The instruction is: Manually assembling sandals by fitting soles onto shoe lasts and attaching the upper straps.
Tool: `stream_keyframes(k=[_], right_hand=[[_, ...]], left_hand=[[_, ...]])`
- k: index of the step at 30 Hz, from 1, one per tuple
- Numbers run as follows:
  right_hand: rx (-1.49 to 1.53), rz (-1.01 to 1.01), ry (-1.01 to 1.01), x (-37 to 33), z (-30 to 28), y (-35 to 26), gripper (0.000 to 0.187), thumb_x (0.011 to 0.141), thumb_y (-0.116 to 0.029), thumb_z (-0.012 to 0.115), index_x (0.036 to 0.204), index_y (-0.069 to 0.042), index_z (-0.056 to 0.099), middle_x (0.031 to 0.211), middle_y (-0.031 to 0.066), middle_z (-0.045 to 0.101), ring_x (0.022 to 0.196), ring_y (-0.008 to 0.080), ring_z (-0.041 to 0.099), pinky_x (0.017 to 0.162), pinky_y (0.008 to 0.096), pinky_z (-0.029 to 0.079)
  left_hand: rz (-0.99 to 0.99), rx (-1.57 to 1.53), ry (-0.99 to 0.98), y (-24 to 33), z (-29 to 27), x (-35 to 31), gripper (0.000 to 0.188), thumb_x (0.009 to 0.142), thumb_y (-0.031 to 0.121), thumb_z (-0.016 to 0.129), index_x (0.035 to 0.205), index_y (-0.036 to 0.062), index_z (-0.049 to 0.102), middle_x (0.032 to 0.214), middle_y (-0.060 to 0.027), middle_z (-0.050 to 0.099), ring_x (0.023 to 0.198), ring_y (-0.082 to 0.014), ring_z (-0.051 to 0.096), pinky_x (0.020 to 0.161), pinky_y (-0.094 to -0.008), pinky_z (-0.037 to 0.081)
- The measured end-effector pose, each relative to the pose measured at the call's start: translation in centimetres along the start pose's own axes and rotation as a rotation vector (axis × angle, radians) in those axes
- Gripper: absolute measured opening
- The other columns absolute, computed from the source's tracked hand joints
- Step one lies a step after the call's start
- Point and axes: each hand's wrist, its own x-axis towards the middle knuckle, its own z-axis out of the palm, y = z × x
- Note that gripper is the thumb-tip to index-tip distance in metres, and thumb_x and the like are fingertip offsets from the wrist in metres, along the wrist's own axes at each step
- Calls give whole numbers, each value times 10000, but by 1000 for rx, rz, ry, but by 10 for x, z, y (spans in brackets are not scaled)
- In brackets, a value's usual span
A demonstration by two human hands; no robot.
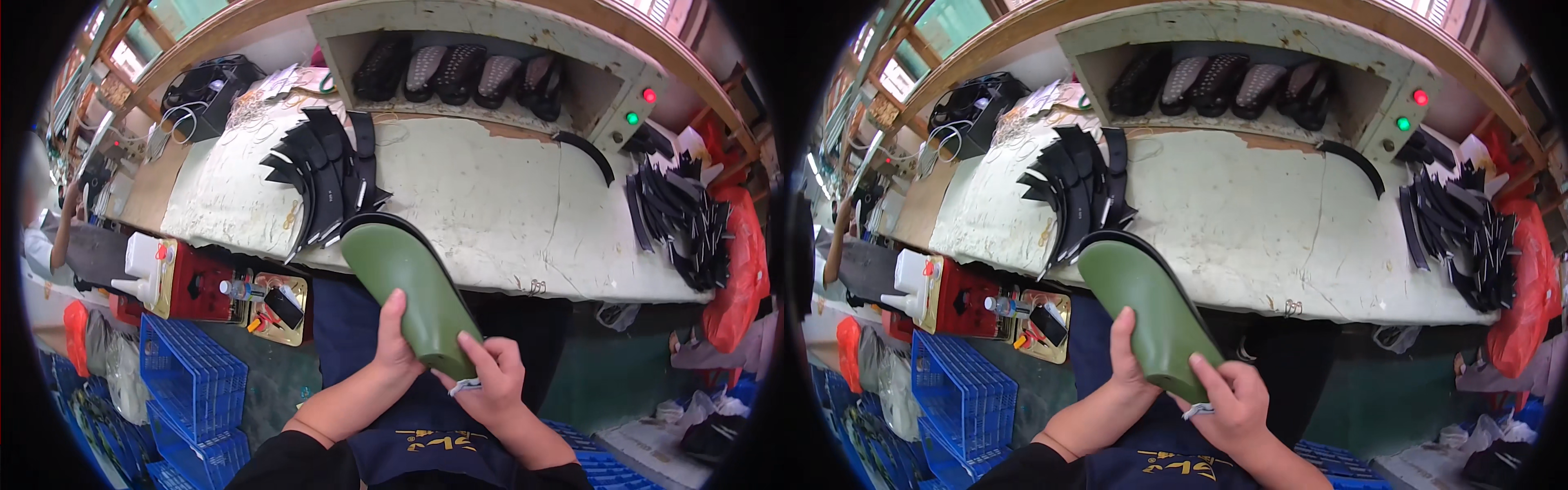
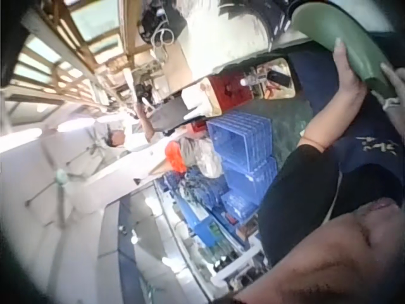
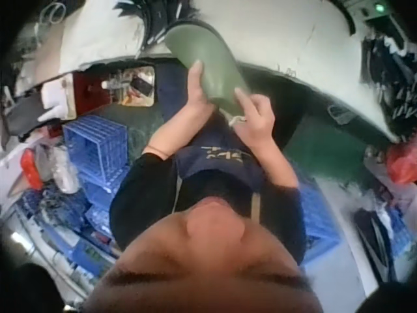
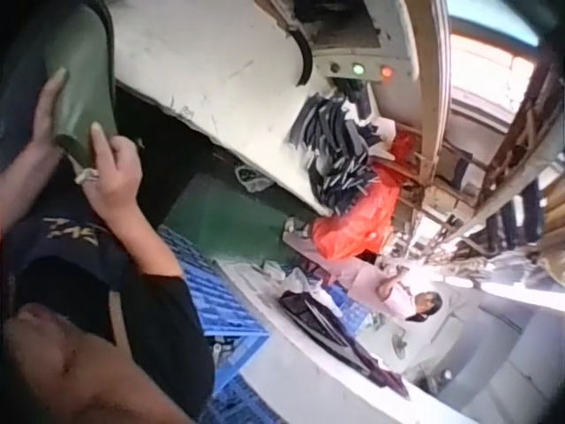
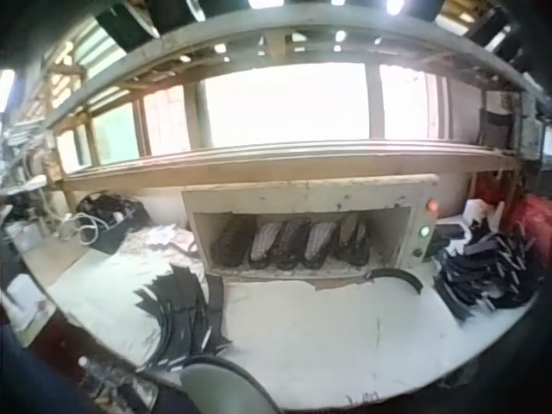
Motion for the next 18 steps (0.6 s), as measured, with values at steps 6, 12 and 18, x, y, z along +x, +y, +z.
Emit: stream_keyframes(k=[6, 12, 18], right_hand=[[823, 440, -380, -29, -20, 12, 508, 691, -45, 851, 1167, -5, 679, 856, 69, 643, 691, 170, 595, 655, 291, 494], [399, 360, -58, -4, -2, 18, 390, 721, -41, 777, 1106, -36, 717, 844, 52, 662, 662, 190, 641, 603, 292, 501], [528, 64, -355, -26, 5, 22, 322, 718, -57, 750, 1039, -63, 722, 828, 42, 660, 668, 201, 660, 603, 294, 501]], left_hand=[[54, -94, 75, 23, -9, 1, 633, 942, 536, 489, 1343, 51, 552, 1202, -127, 659, 1073, -269, 660, 922, -433, 549], [86, -112, -49, 20, -25, -11, 736, 921, 641, 414, 1342, 56, 564, 1245, -135, 651, 1078, -328, 655, 943, -487, 528], [-257, -382, -240, 24, -29, -38, 681, 865, 579, 595, 1341, 96, 531, 1192, -107, 620, 1052, -359, 647, 944, -526, 509]])
